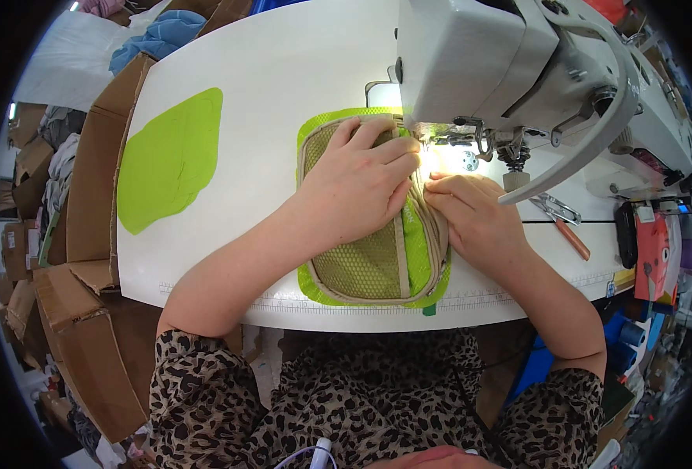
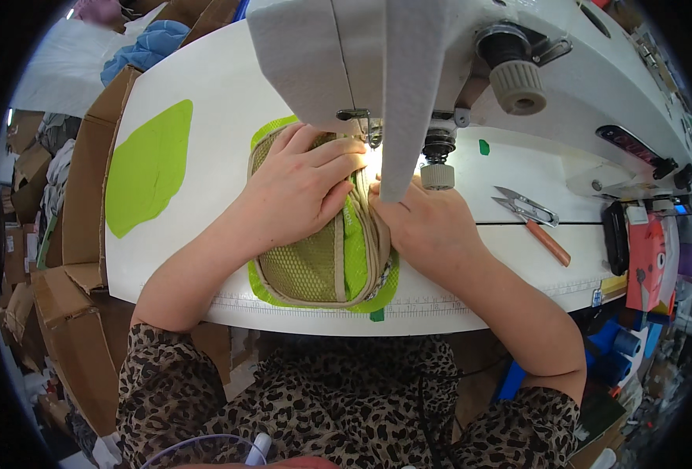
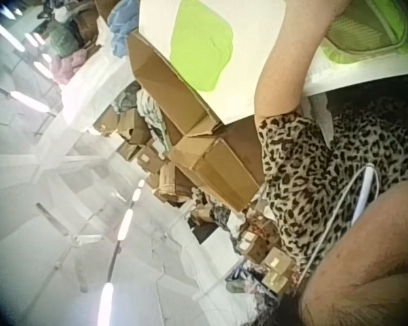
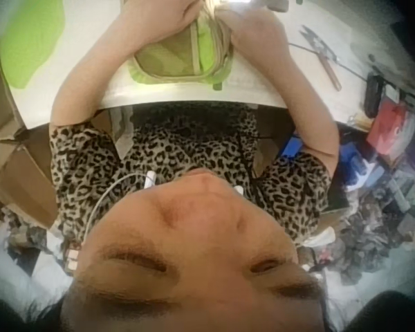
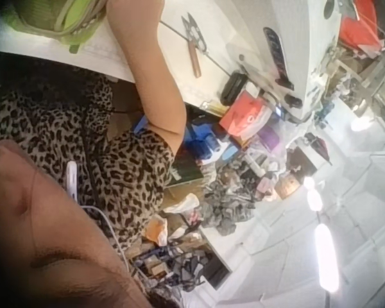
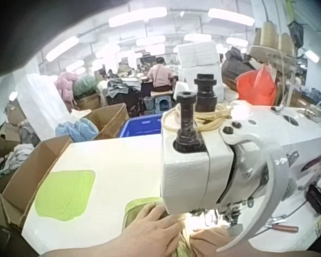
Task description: The recorder is using an industrial sewing machine to construct a green mesh pouch, attaching zippers and sewing seams.
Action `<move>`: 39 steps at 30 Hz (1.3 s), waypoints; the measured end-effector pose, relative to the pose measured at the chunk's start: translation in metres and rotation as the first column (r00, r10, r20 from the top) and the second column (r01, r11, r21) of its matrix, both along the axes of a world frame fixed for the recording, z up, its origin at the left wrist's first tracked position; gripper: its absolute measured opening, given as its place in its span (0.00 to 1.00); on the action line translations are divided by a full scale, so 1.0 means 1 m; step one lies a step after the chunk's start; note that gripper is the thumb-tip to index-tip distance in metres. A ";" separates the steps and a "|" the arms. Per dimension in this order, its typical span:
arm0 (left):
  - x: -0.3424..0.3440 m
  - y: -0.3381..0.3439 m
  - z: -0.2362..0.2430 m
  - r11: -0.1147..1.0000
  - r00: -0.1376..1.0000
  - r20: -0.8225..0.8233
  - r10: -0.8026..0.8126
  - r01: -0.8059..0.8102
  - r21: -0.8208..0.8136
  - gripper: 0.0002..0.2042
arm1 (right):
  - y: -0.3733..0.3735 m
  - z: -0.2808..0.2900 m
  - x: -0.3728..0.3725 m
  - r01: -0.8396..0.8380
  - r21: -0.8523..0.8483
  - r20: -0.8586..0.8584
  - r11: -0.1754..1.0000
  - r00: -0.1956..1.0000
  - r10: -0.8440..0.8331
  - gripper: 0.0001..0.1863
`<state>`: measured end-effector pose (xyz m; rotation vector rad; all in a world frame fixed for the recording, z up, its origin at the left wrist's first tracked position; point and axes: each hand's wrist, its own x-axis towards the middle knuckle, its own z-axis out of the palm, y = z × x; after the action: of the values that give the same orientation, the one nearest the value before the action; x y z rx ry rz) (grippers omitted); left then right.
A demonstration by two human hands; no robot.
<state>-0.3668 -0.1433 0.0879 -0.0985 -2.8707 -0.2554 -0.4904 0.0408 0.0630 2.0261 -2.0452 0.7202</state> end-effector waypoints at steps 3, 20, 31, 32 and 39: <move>-0.005 0.001 -0.005 1.000 0.993 -0.117 -0.012 0.015 0.021 0.08 | -0.004 0.000 -0.004 0.013 -0.035 -0.008 0.999 1.000 -0.013 0.09; -0.015 0.008 -0.006 1.000 1.000 0.001 0.017 -0.017 -0.004 0.12 | 0.004 -0.009 -0.016 0.039 -0.018 0.080 0.999 0.996 -0.037 0.07; -0.012 0.004 -0.006 0.998 0.998 -0.006 0.060 -0.060 -0.001 0.11 | 0.000 -0.003 -0.017 0.042 0.059 0.116 0.997 0.992 -0.048 0.08; -0.011 0.002 -0.005 0.999 0.999 -0.043 0.018 -0.016 0.038 0.11 | -0.001 -0.007 -0.017 0.025 -0.001 0.130 1.000 0.991 -0.025 0.08; 0.017 0.019 0.030 0.936 0.948 0.091 -0.304 0.280 0.215 0.29 | 0.002 -0.007 -0.023 -0.074 -0.060 0.170 0.995 0.982 0.083 0.13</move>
<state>-0.3502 -0.1239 0.1177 -0.4909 -2.9237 -0.6266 -0.5135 0.0425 0.0563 2.0914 -2.0200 0.9867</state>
